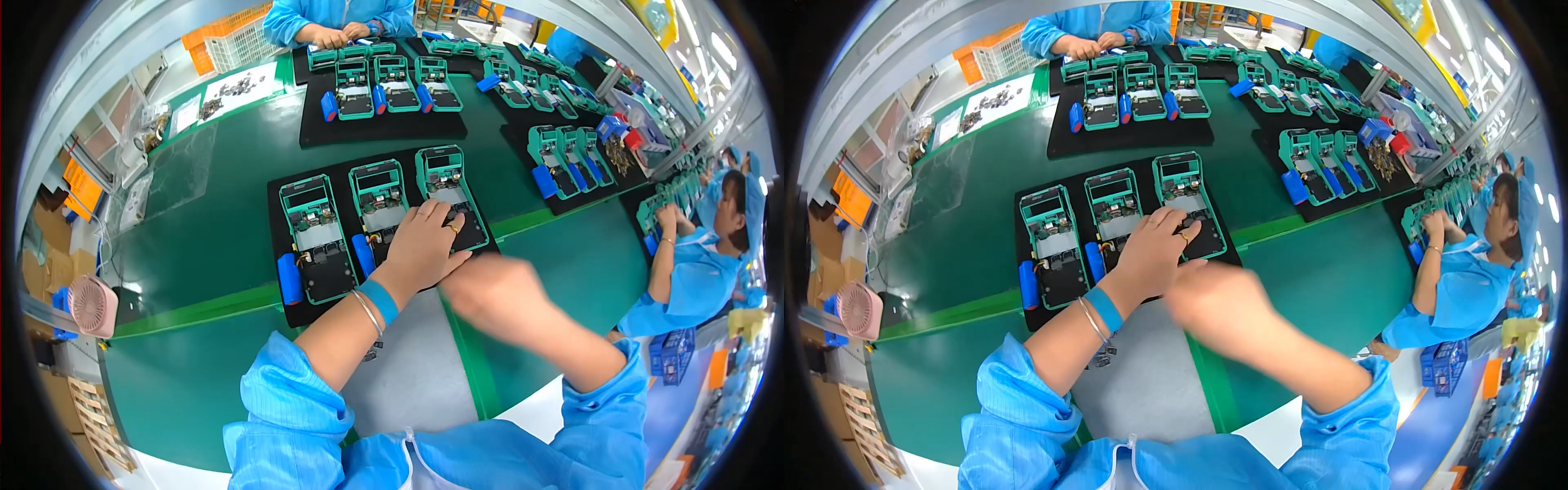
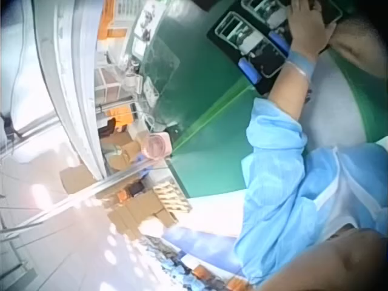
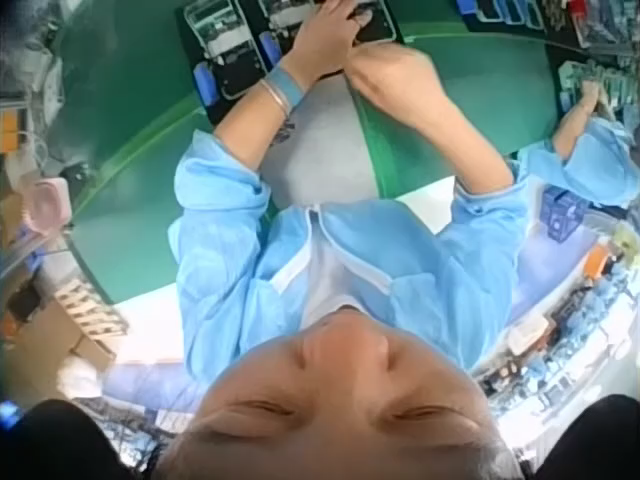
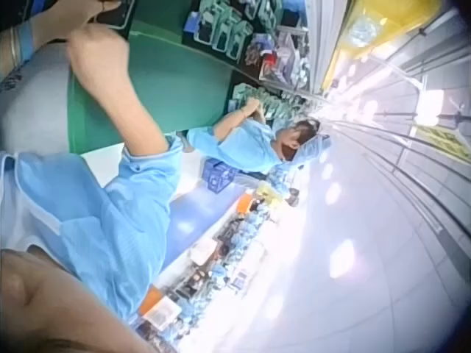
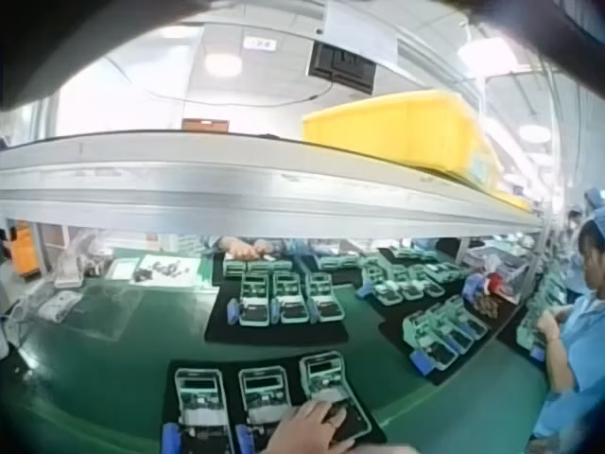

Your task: The person assembles electronic devices by hand, placing batteries and circuit boards into plastic housings on a production line.

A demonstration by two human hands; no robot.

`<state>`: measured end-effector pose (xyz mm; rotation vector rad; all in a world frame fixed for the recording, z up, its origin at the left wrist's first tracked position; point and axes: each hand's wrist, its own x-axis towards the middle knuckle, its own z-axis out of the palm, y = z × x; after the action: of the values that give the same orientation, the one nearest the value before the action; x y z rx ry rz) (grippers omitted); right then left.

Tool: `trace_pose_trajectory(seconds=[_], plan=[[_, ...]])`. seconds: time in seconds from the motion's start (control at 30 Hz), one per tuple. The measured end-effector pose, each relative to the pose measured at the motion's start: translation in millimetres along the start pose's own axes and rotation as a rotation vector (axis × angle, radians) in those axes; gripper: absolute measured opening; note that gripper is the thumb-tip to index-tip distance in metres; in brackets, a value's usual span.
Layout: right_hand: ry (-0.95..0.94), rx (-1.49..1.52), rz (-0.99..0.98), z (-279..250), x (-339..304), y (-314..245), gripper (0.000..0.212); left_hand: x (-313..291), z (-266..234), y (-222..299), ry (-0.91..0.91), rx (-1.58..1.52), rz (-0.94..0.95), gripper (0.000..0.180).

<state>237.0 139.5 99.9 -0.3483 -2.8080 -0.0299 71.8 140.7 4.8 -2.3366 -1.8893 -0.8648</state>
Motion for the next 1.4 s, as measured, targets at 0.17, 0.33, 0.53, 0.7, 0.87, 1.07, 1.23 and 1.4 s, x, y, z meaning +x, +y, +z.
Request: trace_pose_trajectory(seconds=[0.17,0.33,0.53,0.7,0.87,1.07,1.23,1.4], plan=[[0.333,-0.035,0.051,24,25,97,0.012,5,-3,6,0.077,0.011,-0.006,0.057],[0.189,-0.280,-0.110,68,36,138,0.014,5,-4,6,0.024,-0.069,-0.025,0.055],[0.155,-0.282,-0.170,70,53,144,0.015,4,-4,5,0.052,-0.056,-0.028,0.055],[0.106,-0.356,-0.210,72,50,145,0.016,4,-2,5,0.074,-0.040,-0.023,0.054],[0.070,-0.396,-0.213,69,50,140,0.015,3,-3,5,0.073,-0.027,-0.024,0.053],[-0.003,-0.485,-0.202,65,56,139,0.014,5,-6,6,0.023,-0.048,-0.043,0.053],[-0.035,-0.440,-0.079,59,65,139,0.016,5,-5,5,0.027,-0.068,-0.038,0.053],[-0.068,-0.500,0.020,63,64,145,0.020,8,-8,8,0.045,-0.051,-0.009,0.054]])
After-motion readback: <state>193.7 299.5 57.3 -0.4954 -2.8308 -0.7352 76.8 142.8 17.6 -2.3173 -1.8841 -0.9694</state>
